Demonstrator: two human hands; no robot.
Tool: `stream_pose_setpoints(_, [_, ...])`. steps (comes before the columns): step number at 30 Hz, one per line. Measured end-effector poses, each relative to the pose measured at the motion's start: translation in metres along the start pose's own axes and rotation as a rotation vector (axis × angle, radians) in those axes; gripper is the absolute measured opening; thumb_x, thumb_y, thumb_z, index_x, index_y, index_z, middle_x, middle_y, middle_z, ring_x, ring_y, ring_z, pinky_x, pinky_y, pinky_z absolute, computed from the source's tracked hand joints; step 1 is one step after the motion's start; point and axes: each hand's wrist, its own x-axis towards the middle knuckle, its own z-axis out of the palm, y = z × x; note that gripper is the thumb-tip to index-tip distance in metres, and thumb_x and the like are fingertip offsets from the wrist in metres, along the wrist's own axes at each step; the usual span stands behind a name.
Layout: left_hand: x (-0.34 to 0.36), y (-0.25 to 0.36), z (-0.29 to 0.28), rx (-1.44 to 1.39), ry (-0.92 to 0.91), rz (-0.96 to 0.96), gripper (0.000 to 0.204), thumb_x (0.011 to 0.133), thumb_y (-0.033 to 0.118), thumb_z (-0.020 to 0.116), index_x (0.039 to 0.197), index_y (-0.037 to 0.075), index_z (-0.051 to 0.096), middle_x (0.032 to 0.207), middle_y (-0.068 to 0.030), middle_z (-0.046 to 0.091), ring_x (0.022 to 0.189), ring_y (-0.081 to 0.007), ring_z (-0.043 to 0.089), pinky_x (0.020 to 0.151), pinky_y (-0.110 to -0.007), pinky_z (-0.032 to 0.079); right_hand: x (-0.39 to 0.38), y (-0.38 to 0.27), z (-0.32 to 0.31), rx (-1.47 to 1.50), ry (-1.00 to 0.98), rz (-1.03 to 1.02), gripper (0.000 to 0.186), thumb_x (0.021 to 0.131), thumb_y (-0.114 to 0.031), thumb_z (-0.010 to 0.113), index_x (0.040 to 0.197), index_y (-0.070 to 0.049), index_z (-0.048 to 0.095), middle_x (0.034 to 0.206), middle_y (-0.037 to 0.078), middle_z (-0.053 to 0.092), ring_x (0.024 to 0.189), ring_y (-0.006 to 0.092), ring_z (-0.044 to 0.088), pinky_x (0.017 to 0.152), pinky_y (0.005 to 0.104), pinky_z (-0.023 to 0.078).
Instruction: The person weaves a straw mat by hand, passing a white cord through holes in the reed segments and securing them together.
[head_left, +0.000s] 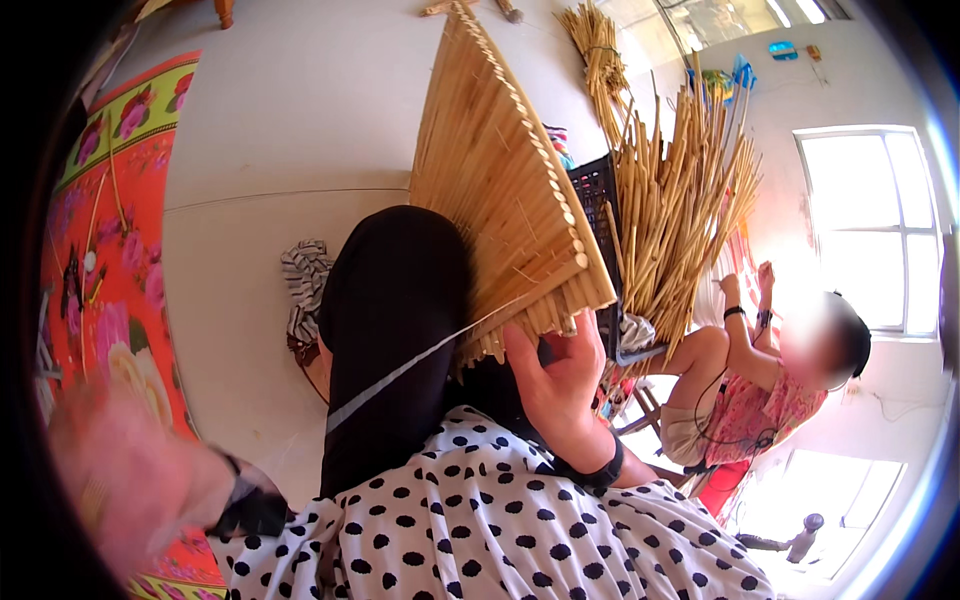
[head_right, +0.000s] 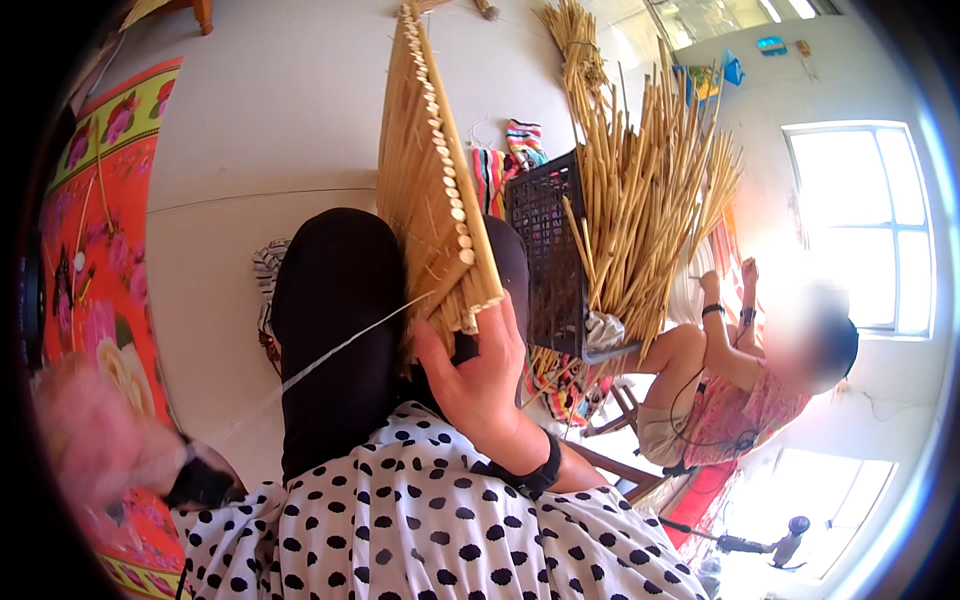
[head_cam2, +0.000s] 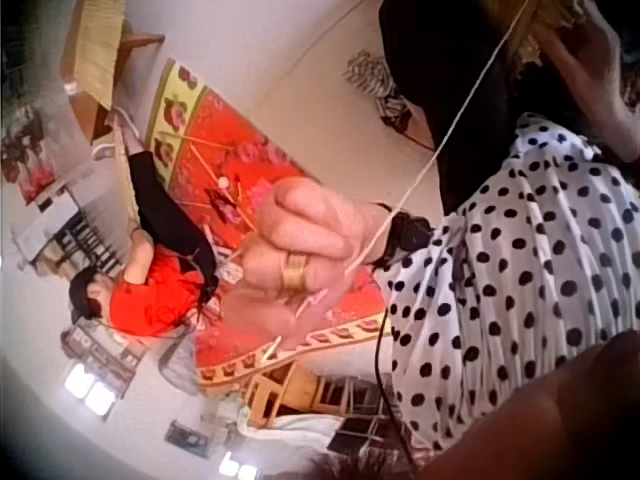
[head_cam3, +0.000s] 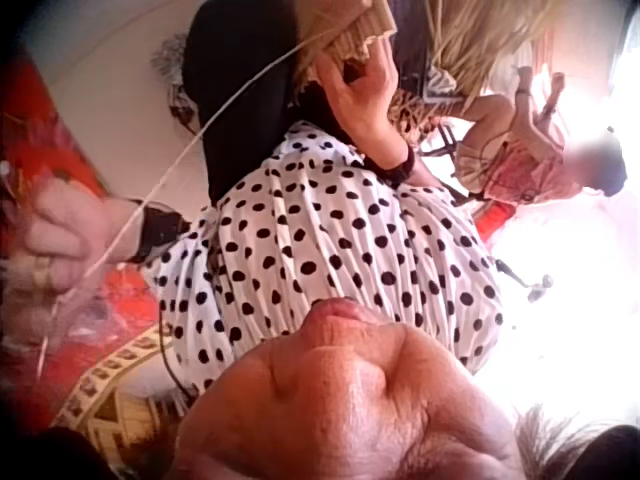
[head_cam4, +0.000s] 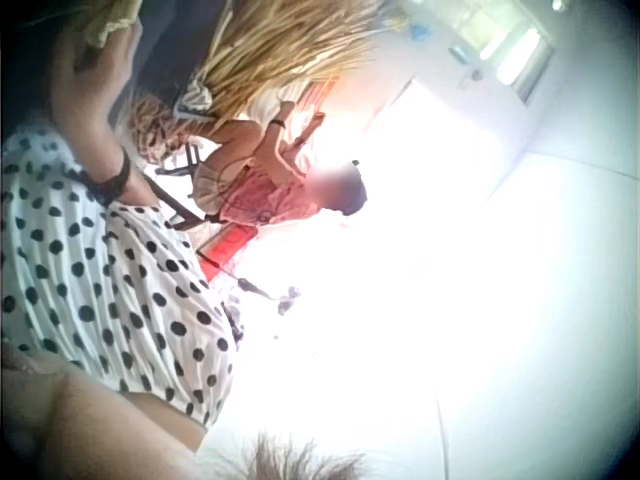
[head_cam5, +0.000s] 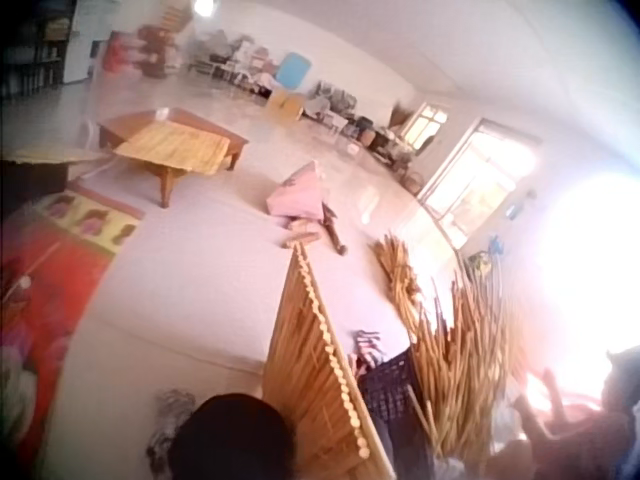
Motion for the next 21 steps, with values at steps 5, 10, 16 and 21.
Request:
stream_pose_setpoints(5, [-0.015,-0.068,0.08,-0.021,-0.15,-0.611,0.008,0.082,0.002,0.067,0.082,0.004,0.06,0.06,-0.0026,0.057,0.048,-0.0116,0.052,0.044,-0.026,0.038,-0.005,0.008,-0.008,0.004,0.012,0.032,0.048,0.086,0.004,0.066,0.129,0.005,0.046,0.118,0.008,0.058,0.104,0.0176,0.06,0.091,0.0316,0.049])
stream_pose_setpoints(10, [-0.033,-0.089,0.114,0.037,-0.311,-0.584,0.011,0.082,0.003,0.071,0.085,0.004,0.06,0.068,-0.0091,0.064,0.055,-0.0244,0.063,0.048,-0.03,0.047,-0.007,0.016,-0.004,-0.003,0.058,0.046,0.041,0.087,0.002,0.066,0.125,0.003,0.049,0.11,0.007,0.063,0.099,0.0135,0.06,0.088,0.0287,0.048])
stream_pose_setpoints(16, [-0.035,-0.096,0.12,0.182,-0.426,-0.527,0.01,0.079,0.004,0.071,0.084,0.003,0.062,0.071,-0.0089,0.065,0.058,-0.0263,0.063,0.049,-0.033,0.049,-0.002,0.007,0.001,0.066,0.202,0.141,0.029,0.076,-0.007,0.076,0.101,0.002,0.064,0.094,0.013,0.065,0.084,0.0279,0.063,0.075,0.0357,0.049])
stream_pose_setpoints(21, [-0.036,-0.098,0.121,0.194,-0.389,-0.46,0.016,0.076,0.003,0.072,0.092,0.004,0.068,0.068,-0.0071,0.063,0.055,-0.0238,0.062,0.048,-0.032,0.05,-0.002,0.014,-0.004,-0.004,0.136,0.043,0.027,0.087,0.002,0.068,0.112,0.003,0.058,0.096,0.004,0.065,0.083,0.0088,0.06,0.074,0.0229,0.049])
